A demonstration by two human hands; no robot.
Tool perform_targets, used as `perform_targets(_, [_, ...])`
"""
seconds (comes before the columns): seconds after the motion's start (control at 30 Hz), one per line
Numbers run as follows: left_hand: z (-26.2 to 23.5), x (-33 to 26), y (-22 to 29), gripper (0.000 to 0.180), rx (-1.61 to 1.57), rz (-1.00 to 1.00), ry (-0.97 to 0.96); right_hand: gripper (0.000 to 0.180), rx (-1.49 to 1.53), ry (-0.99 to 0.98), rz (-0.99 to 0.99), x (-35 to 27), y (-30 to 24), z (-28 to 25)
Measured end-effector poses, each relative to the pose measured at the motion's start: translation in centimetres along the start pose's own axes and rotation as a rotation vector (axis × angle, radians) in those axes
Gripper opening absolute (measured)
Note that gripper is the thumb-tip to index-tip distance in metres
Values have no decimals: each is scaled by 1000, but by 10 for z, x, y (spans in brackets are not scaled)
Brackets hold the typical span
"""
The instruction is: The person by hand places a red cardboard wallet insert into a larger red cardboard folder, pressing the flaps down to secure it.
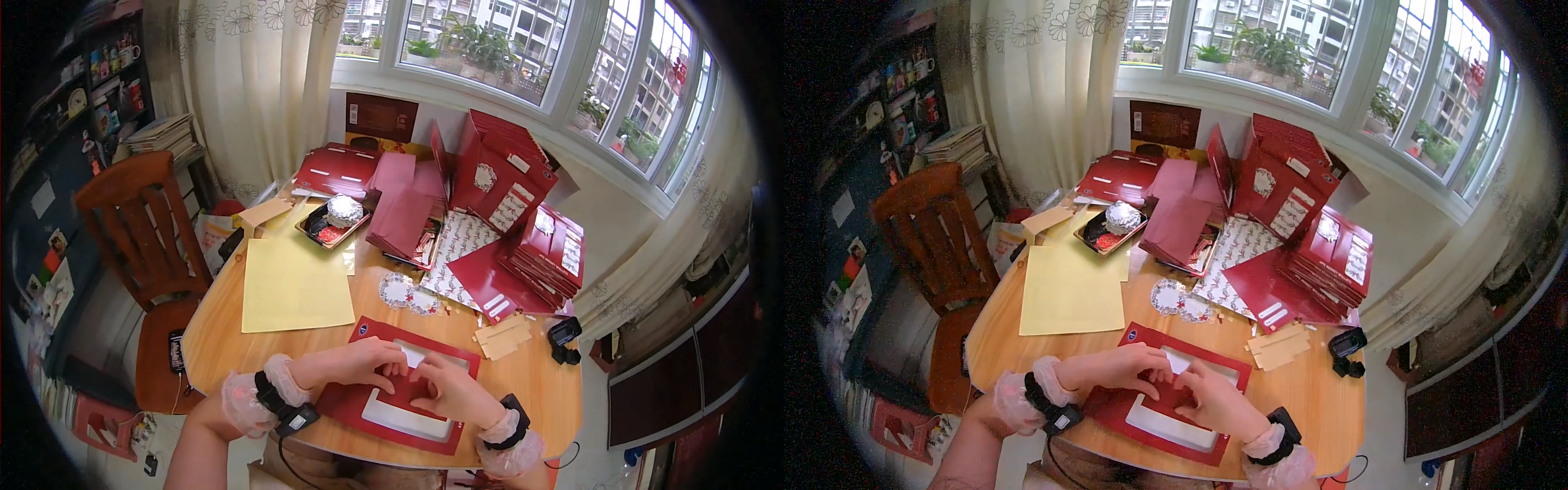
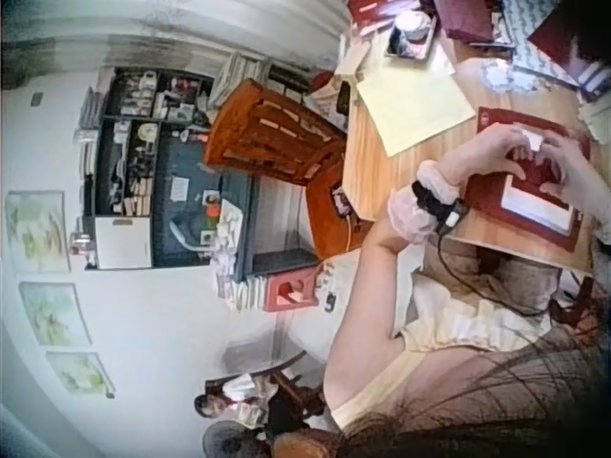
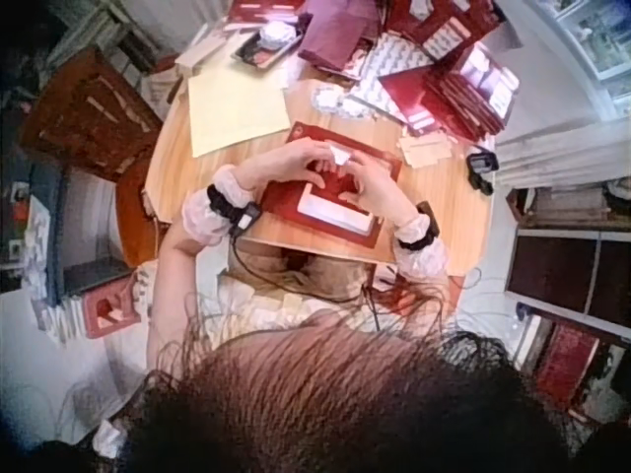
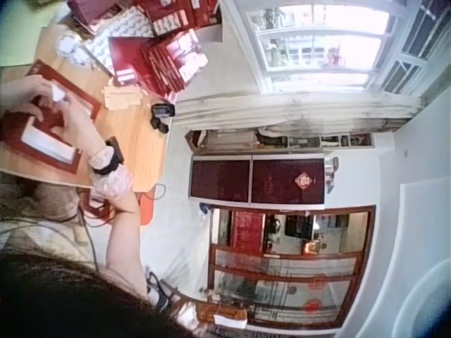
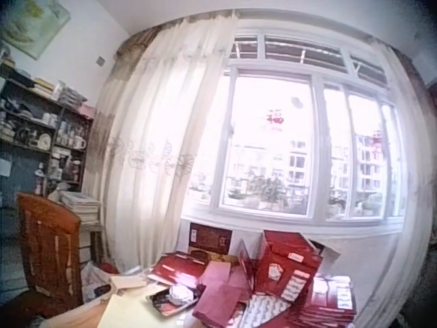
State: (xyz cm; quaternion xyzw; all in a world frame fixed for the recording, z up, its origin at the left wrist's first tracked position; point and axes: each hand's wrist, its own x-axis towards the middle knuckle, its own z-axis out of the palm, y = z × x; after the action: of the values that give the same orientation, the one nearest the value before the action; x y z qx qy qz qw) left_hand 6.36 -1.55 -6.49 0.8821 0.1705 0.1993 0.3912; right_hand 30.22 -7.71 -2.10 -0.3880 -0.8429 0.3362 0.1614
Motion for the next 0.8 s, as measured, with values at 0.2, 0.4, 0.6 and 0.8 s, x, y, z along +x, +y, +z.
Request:
perform_targets(0.2, [-3,2,7,29,32,75,105,42,-124,43,30,-1,-5,2])
perform_targets(0.4, [-22,0,13,17,92,17,760,41,-15,121,59,-9,-14,-21])
perform_targets(0.6, [-31,-4,16,17,100,-196,1085,38,34,411,215,-8,-16,-23])
perform_targets(0.8, [-14,1,13,49,-156,-244,826,37,-76,600,232,-1,-17,-15])
